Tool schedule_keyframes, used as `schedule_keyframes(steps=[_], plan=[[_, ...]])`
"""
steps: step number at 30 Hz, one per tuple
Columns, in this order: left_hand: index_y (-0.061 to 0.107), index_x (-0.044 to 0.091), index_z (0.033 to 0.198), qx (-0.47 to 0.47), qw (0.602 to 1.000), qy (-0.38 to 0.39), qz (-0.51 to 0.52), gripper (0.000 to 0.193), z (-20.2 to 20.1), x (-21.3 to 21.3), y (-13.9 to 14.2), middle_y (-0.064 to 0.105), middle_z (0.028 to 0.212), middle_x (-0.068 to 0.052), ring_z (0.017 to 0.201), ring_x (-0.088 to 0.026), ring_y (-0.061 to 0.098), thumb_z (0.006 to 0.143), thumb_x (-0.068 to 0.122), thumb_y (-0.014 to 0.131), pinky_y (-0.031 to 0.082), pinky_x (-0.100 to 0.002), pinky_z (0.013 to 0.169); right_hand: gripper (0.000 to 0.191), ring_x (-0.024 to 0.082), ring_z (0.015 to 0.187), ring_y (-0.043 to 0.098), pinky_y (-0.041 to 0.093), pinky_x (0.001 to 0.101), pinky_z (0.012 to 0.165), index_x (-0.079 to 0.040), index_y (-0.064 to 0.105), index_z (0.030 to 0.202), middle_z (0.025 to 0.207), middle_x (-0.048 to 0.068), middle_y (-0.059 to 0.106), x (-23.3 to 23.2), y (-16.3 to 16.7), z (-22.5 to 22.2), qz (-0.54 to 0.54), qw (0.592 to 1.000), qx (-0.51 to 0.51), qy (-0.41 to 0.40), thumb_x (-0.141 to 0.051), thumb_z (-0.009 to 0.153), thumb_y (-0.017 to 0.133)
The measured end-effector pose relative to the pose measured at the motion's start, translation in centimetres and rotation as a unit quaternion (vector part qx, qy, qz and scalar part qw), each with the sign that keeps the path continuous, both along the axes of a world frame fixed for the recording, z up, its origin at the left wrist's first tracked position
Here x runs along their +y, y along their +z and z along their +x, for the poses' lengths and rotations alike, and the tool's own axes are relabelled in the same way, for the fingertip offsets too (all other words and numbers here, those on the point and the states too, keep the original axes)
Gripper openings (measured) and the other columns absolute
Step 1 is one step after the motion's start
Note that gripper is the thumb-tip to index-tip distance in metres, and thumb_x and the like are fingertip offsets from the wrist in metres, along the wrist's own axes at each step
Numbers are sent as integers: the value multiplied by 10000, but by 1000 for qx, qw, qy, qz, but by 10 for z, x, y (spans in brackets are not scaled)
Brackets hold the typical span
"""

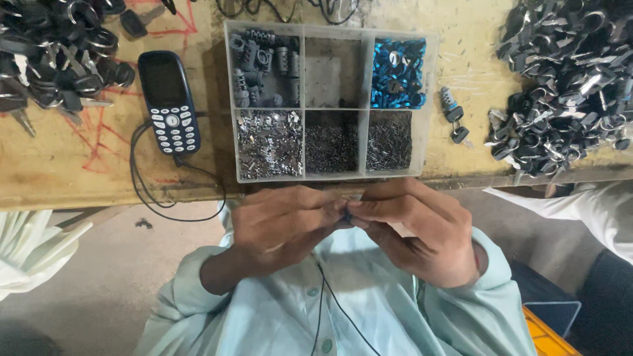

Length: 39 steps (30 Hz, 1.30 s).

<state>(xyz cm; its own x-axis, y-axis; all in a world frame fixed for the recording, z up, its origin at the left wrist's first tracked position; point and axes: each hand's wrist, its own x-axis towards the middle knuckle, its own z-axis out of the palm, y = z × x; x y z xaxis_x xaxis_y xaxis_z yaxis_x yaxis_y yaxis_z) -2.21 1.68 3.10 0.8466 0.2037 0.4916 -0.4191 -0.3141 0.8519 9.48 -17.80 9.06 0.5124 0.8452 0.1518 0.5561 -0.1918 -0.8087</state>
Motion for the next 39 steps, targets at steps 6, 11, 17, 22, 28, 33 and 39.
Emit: schedule_keyframes(steps=[6,11,17,22,28,33,39], plan=[[705,31,1079,-54,993,-61,-87,258,6,7,2,764,1017,-169,902,-236,799,863,-6,842,660,-314,730,234,233,977,724,574,328,825,-15,677,1050,1050,129,714,14,-19,16,-36,993,-71,-89,109,868,754],[674,31,1168,-63,991,-86,-80,317,-1,12,10,754,1075,-160,965,-248,798,919,14,871,676,-335,794,154,161,923,668,538,291,853,33,653,1103,1077,138,691,17,-27,30,-9,981,141,-132,106,980,709],[677,18,1172,-37,988,-88,-120,301,7,8,-1,750,1086,-174,962,-253,798,905,-40,804,667,-352,819,173,176,928,668,553,266,842,10,664,1094,1058,127,686,-14,-15,7,79,957,265,-93,83,944,707],[690,33,1133,-23,995,-17,-91,226,6,1,4,753,1086,-173,955,-245,796,941,-33,790,662,-339,814,202,187,903,682,548,271,802,-6,680,1073,1055,113,706,-2,-9,4,67,982,173,-38,69,900,752],[693,26,1124,9,996,-2,-94,186,3,-1,8,752,1130,-188,1018,-256,795,962,-31,765,672,-328,856,235,193,919,712,563,296,810,-42,681,1041,1000,85,718,12,-2,4,27,997,57,-40,43,862,809],[698,23,1104,28,994,3,-109,174,-1,-3,4,752,1136,-181,1042,-263,793,955,-38,764,661,-326,844,257,211,926,717,568,299,815,-47,684,1045,1009,97,716,11,-5,-1,21,998,20,-56,54,854,823],[714,45,1064,67,986,25,-153,208,3,-5,3,783,1055,-156,922,-229,813,905,-57,801,655,-310,799,256,198,919,709,561,296,810,-33,673,1046,1019,94,705,19,-7,4,-8,997,43,-57,82,856,799]])
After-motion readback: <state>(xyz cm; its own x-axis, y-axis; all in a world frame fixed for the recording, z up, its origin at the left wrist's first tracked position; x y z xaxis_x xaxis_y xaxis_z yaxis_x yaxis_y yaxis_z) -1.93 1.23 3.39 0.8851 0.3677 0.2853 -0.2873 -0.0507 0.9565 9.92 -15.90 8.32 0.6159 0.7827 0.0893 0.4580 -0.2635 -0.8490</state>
